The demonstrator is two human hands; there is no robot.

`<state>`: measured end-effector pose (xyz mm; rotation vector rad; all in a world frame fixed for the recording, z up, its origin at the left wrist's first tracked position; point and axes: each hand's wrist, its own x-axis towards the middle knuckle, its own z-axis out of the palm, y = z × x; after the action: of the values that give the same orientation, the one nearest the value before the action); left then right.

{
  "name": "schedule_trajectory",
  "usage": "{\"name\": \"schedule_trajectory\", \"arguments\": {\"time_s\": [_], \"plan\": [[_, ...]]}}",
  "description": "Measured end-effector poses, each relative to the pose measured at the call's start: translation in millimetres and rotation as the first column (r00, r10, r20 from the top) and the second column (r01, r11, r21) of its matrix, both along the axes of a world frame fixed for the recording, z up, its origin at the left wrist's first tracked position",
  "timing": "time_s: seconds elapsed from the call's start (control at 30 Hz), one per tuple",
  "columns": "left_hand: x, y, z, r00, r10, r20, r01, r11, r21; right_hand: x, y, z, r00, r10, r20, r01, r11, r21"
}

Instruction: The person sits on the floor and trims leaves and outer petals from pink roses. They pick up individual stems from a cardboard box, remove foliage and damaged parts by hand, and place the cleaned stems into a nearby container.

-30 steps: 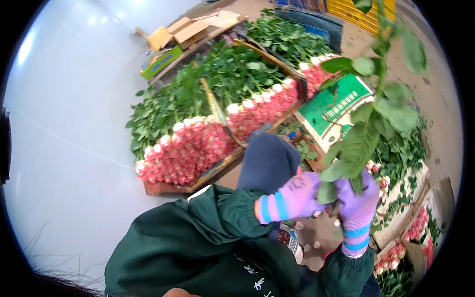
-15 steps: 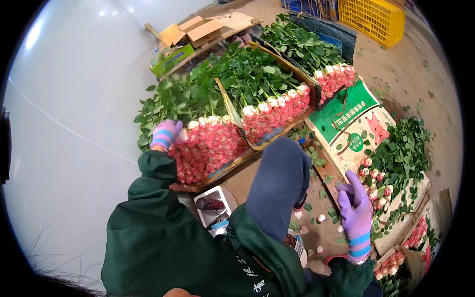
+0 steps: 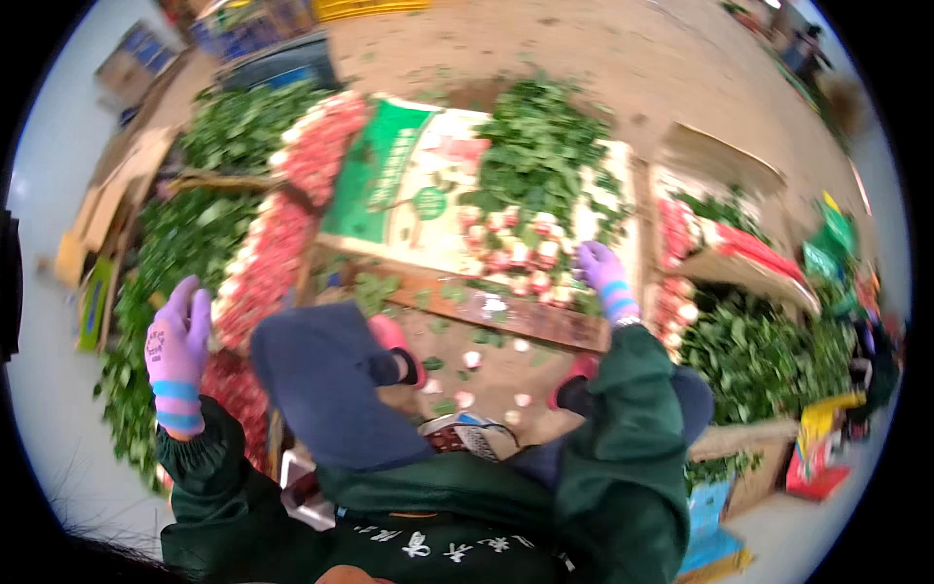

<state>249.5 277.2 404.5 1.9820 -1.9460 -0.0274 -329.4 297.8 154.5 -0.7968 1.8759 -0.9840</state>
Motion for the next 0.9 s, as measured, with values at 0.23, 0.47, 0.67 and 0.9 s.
{"name": "schedule_trajectory", "arguments": {"time_s": [0.23,0.47,0.67,0.9], "plan": [[-236.4,-46.0,-36.3,0.674,-0.729,0.122,0.690,0.679,0.250,-15.1,2.3,-100.5,0.986,-0.164,0.008,0.162,0.980,0.115],[-265.4,-71.4,-120.2,0.600,-0.786,0.150,0.687,0.602,0.406,-8.7,-82.0,-95.1,0.924,-0.151,-0.350,0.233,0.951,0.204],[-293.3,-94.6,-125.8,0.578,-0.816,-0.002,0.693,0.489,0.529,-8.5,-177.7,-110.4,0.913,-0.103,-0.394,0.209,0.949,0.237],[-302.7,-108.5,-132.6,0.598,-0.801,-0.022,0.656,0.474,0.587,-42.8,-210.2,-124.3,0.832,0.300,-0.467,0.026,0.820,0.572]]}}
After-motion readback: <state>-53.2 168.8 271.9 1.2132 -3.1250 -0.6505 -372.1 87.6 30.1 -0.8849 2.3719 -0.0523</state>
